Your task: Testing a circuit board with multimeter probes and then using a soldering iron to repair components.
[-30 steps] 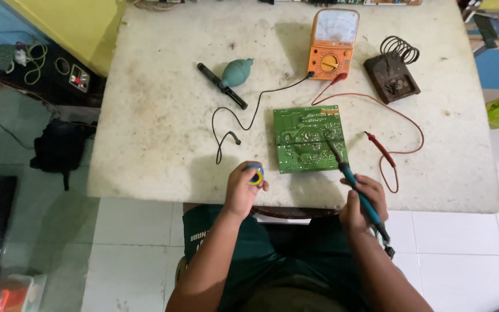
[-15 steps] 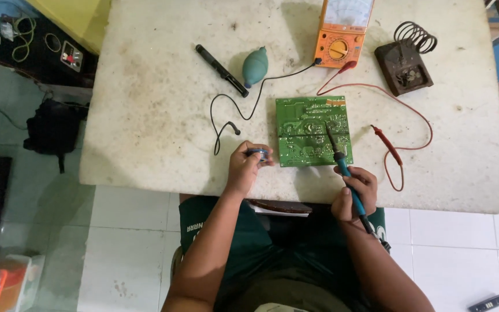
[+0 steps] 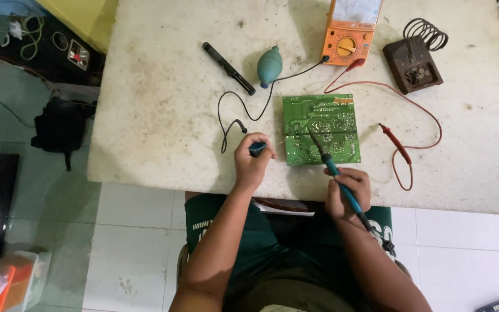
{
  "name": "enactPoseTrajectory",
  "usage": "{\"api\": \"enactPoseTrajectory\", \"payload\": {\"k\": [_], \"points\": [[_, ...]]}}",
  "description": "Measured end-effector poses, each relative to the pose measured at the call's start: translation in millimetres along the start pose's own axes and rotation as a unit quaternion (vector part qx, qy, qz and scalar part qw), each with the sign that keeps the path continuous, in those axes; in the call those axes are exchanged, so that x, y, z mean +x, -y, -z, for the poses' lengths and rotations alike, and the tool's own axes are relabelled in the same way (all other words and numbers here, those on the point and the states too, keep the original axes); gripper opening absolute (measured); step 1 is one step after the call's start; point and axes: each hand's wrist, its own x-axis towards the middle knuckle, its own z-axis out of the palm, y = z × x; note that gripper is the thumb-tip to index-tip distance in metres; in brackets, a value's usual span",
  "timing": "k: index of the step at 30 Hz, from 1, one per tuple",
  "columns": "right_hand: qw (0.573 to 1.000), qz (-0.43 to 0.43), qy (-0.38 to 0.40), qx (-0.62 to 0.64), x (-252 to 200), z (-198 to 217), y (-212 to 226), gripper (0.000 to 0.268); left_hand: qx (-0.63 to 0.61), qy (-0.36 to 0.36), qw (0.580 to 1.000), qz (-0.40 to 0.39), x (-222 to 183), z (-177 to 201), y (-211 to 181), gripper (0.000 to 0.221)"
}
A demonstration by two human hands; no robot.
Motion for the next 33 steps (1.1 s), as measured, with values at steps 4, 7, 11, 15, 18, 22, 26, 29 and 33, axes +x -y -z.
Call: {"api": "enactPoseTrajectory", "payload": {"k": [4, 7, 11, 15, 18, 22, 26, 29, 33], "points": [[1.0, 0.02, 0.016, -0.012, 10.1, -2.3, 9.7, 0.01, 0.029, -0.009, 0.999, -0.02, -1.6, -4.5, 0.2, 0.012], [0.998, 0.037, 0.025, -0.036, 7.9, -4.4, 7.1, 0.012, 0.056, -0.016, 0.997, -0.051, -2.7, -8.1, -4.5, 0.01], [0.999, 0.039, 0.02, -0.013, 9.1, -9.7, 9.8, 0.01, 0.077, -0.046, 0.994, -0.066, 0.8, -15.8, -8.8, 0.012], [0.999, 0.048, 0.017, -0.016, 7.6, -12.6, 10.1, 0.009, 0.172, -0.058, 0.975, -0.126, 8.6, -15.7, -6.3, 0.019], [0.998, 0.057, 0.017, -0.022, 2.9, -10.5, 4.6, 0.008, 0.177, -0.073, 0.974, -0.124, 1.2, -18.8, -7.3, 0.02], [0.997, 0.072, 0.018, -0.037, 1.8, -13.1, 3.3, 0.009, 0.188, -0.064, 0.97, -0.137, 5.3, -17.1, -1.1, 0.022], [0.996, 0.071, 0.031, -0.041, 1.6, -15.6, 14.6, 0.01, 0.196, -0.057, 0.968, -0.147, -0.4, -16.1, -2.5, 0.022], [0.996, 0.082, 0.029, -0.028, 1.5, -14.1, 11.4, 0.008, 0.2, -0.056, 0.966, -0.154, 3.6, -16.8, -1.5, 0.022], [0.995, 0.087, 0.042, -0.018, 3.7, -16.2, 15.5, 0.006, 0.204, -0.051, 0.964, -0.163, 3.4, -17.0, -4.9, 0.021]]}}
